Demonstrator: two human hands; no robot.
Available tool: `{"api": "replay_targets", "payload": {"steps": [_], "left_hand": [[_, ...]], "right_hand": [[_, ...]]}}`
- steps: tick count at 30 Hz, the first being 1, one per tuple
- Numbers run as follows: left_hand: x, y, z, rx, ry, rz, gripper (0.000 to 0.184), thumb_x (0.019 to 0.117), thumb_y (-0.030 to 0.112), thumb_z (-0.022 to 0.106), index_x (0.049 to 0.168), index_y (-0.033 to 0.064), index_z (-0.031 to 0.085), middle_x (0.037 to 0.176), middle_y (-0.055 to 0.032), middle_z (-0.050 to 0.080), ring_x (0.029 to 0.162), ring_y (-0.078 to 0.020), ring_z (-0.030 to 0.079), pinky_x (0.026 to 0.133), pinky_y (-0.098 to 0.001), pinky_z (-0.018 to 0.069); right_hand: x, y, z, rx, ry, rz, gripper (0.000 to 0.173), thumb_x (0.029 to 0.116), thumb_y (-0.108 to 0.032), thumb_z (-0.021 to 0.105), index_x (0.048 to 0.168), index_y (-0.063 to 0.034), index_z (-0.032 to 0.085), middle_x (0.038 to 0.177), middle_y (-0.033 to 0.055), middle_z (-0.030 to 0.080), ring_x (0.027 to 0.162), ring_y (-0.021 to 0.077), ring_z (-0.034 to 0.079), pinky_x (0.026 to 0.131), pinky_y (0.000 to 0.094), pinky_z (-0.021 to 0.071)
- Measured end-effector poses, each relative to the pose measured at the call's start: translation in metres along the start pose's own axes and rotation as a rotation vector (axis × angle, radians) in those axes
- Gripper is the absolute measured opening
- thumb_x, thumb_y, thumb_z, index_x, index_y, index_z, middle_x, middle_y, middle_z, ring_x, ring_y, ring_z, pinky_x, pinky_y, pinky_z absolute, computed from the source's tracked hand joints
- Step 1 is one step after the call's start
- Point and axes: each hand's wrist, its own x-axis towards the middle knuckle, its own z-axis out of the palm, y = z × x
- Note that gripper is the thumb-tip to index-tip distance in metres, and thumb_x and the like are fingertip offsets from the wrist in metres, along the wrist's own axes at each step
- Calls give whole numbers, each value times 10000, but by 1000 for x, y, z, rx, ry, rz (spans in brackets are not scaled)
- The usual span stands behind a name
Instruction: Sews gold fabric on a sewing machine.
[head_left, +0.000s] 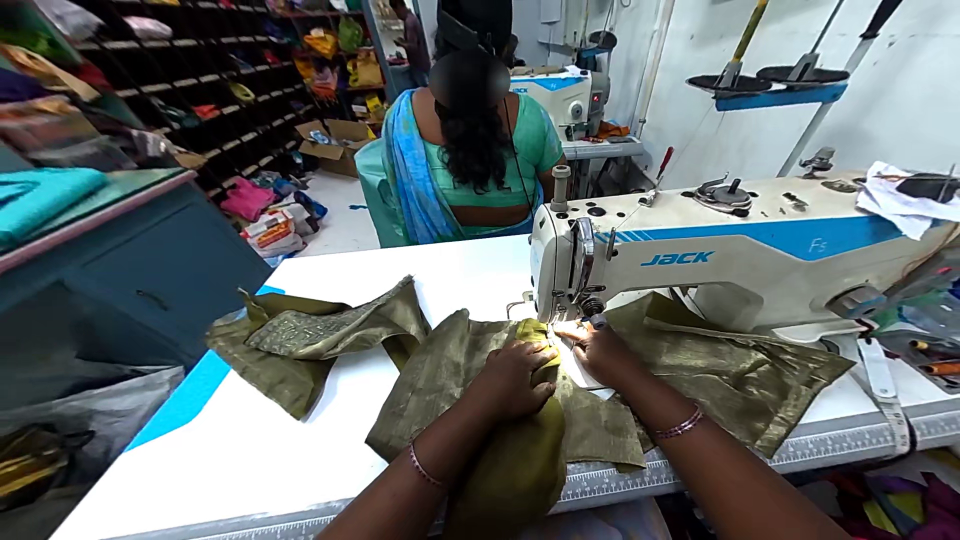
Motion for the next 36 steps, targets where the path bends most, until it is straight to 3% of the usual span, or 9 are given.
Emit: {"api": "replay_targets", "payload": {"steps": [9, 14, 17, 21, 25, 28, 32, 34, 36], "left_hand": [[6, -1, -2, -7, -12, -10, 497, 997, 379, 643, 1448, 175, 600, 1533, -46, 518, 1454, -263, 417, 1158, -571, 321], [3, 6, -6, -26, -36, -50, 574, 1011, 494, 592, 1461, 138, 581, 1553, -72, 501, 1473, -263, 407, 1196, -530, 314], [-8, 13, -11, -77, -79, -89, 600, 1050, 518, 501, 1445, 72, 577, 1555, -111, 494, 1480, -255, 408, 1229, -477, 294], [-23, 5, -13, -134, -34, -37, 472, 1127, 324, 354, 1419, 40, 593, 1551, -111, 503, 1483, -248, 411, 1242, -447, 279], [-17, -3, -14, -123, -8, 50, 395, 1103, 156, 404, 1437, 28, 573, 1578, -106, 472, 1502, -239, 380, 1252, -413, 266], [-12, -7, -13, -126, -17, 92, 395, 1053, 31, 432, 1414, 26, 592, 1564, -105, 488, 1500, -228, 382, 1254, -406, 264], [-7, -18, -7, -126, -16, 172, 392, 1055, 74, 431, 1395, 78, 627, 1532, -51, 533, 1498, -209, 385, 1264, -500, 208], [-7, -23, -5, -96, -45, 199, 397, 1089, 181, 408, 1422, 115, 613, 1539, -18, 529, 1511, -203, 364, 1257, -571, 168], [-8, -23, -4, -52, -88, 192, 433, 1106, 281, 363, 1457, 157, 585, 1568, 16, 495, 1526, -188, 333, 1248, -610, 129]], "right_hand": [[6, 5, 2, 25, 2, -11, 400, 981, -8, 567, 1342, -124, 692, 1404, 230, 586, 1282, 377, 569, 1108, 505, 415], [-13, -22, -39, 45, -130, 119, 338, 1010, -7, 564, 1338, 57, 610, 1345, 259, 585, 1242, 389, 586, 1077, 506, 452], [-38, -44, -50, 212, -142, 277, 344, 1000, -4, 553, 1338, 18, 616, 1255, 206, 660, 1135, 324, 653, 999, 492, 508], [-65, -61, -30, 675, -148, 439, 429, 1017, -95, 603, 1430, -28, 506, 1327, 189, 612, 1094, 276, 655, 939, 450, 531], [-61, -69, -12, 824, -32, 494, 518, 1003, -105, 627, 1474, -60, 414, 1380, 194, 572, 1083, 293, 649, 912, 476, 527], [-55, -76, -3, 767, -110, 538, 643, 978, -204, 690, 1514, -87, 355, 1372, 216, 570, 1167, 371, 618, 963, 567, 502], [-64, -96, -9, 705, -128, 580, 700, 997, -263, 665, 1542, -126, 246, 1232, 234, 612, 1133, 380, 636, 958, 552, 513], [-73, -106, -19, 644, -144, 583, 668, 1033, -226, 615, 1549, -140, 199, 1170, 213, 635, 1076, 349, 668, 931, 512, 531], [-80, -105, -25, 581, -178, 577, 641, 1040, -191, 599, 1562, -150, 229, 1179, 207, 646, 1077, 351, 672, 935, 512, 535]]}}
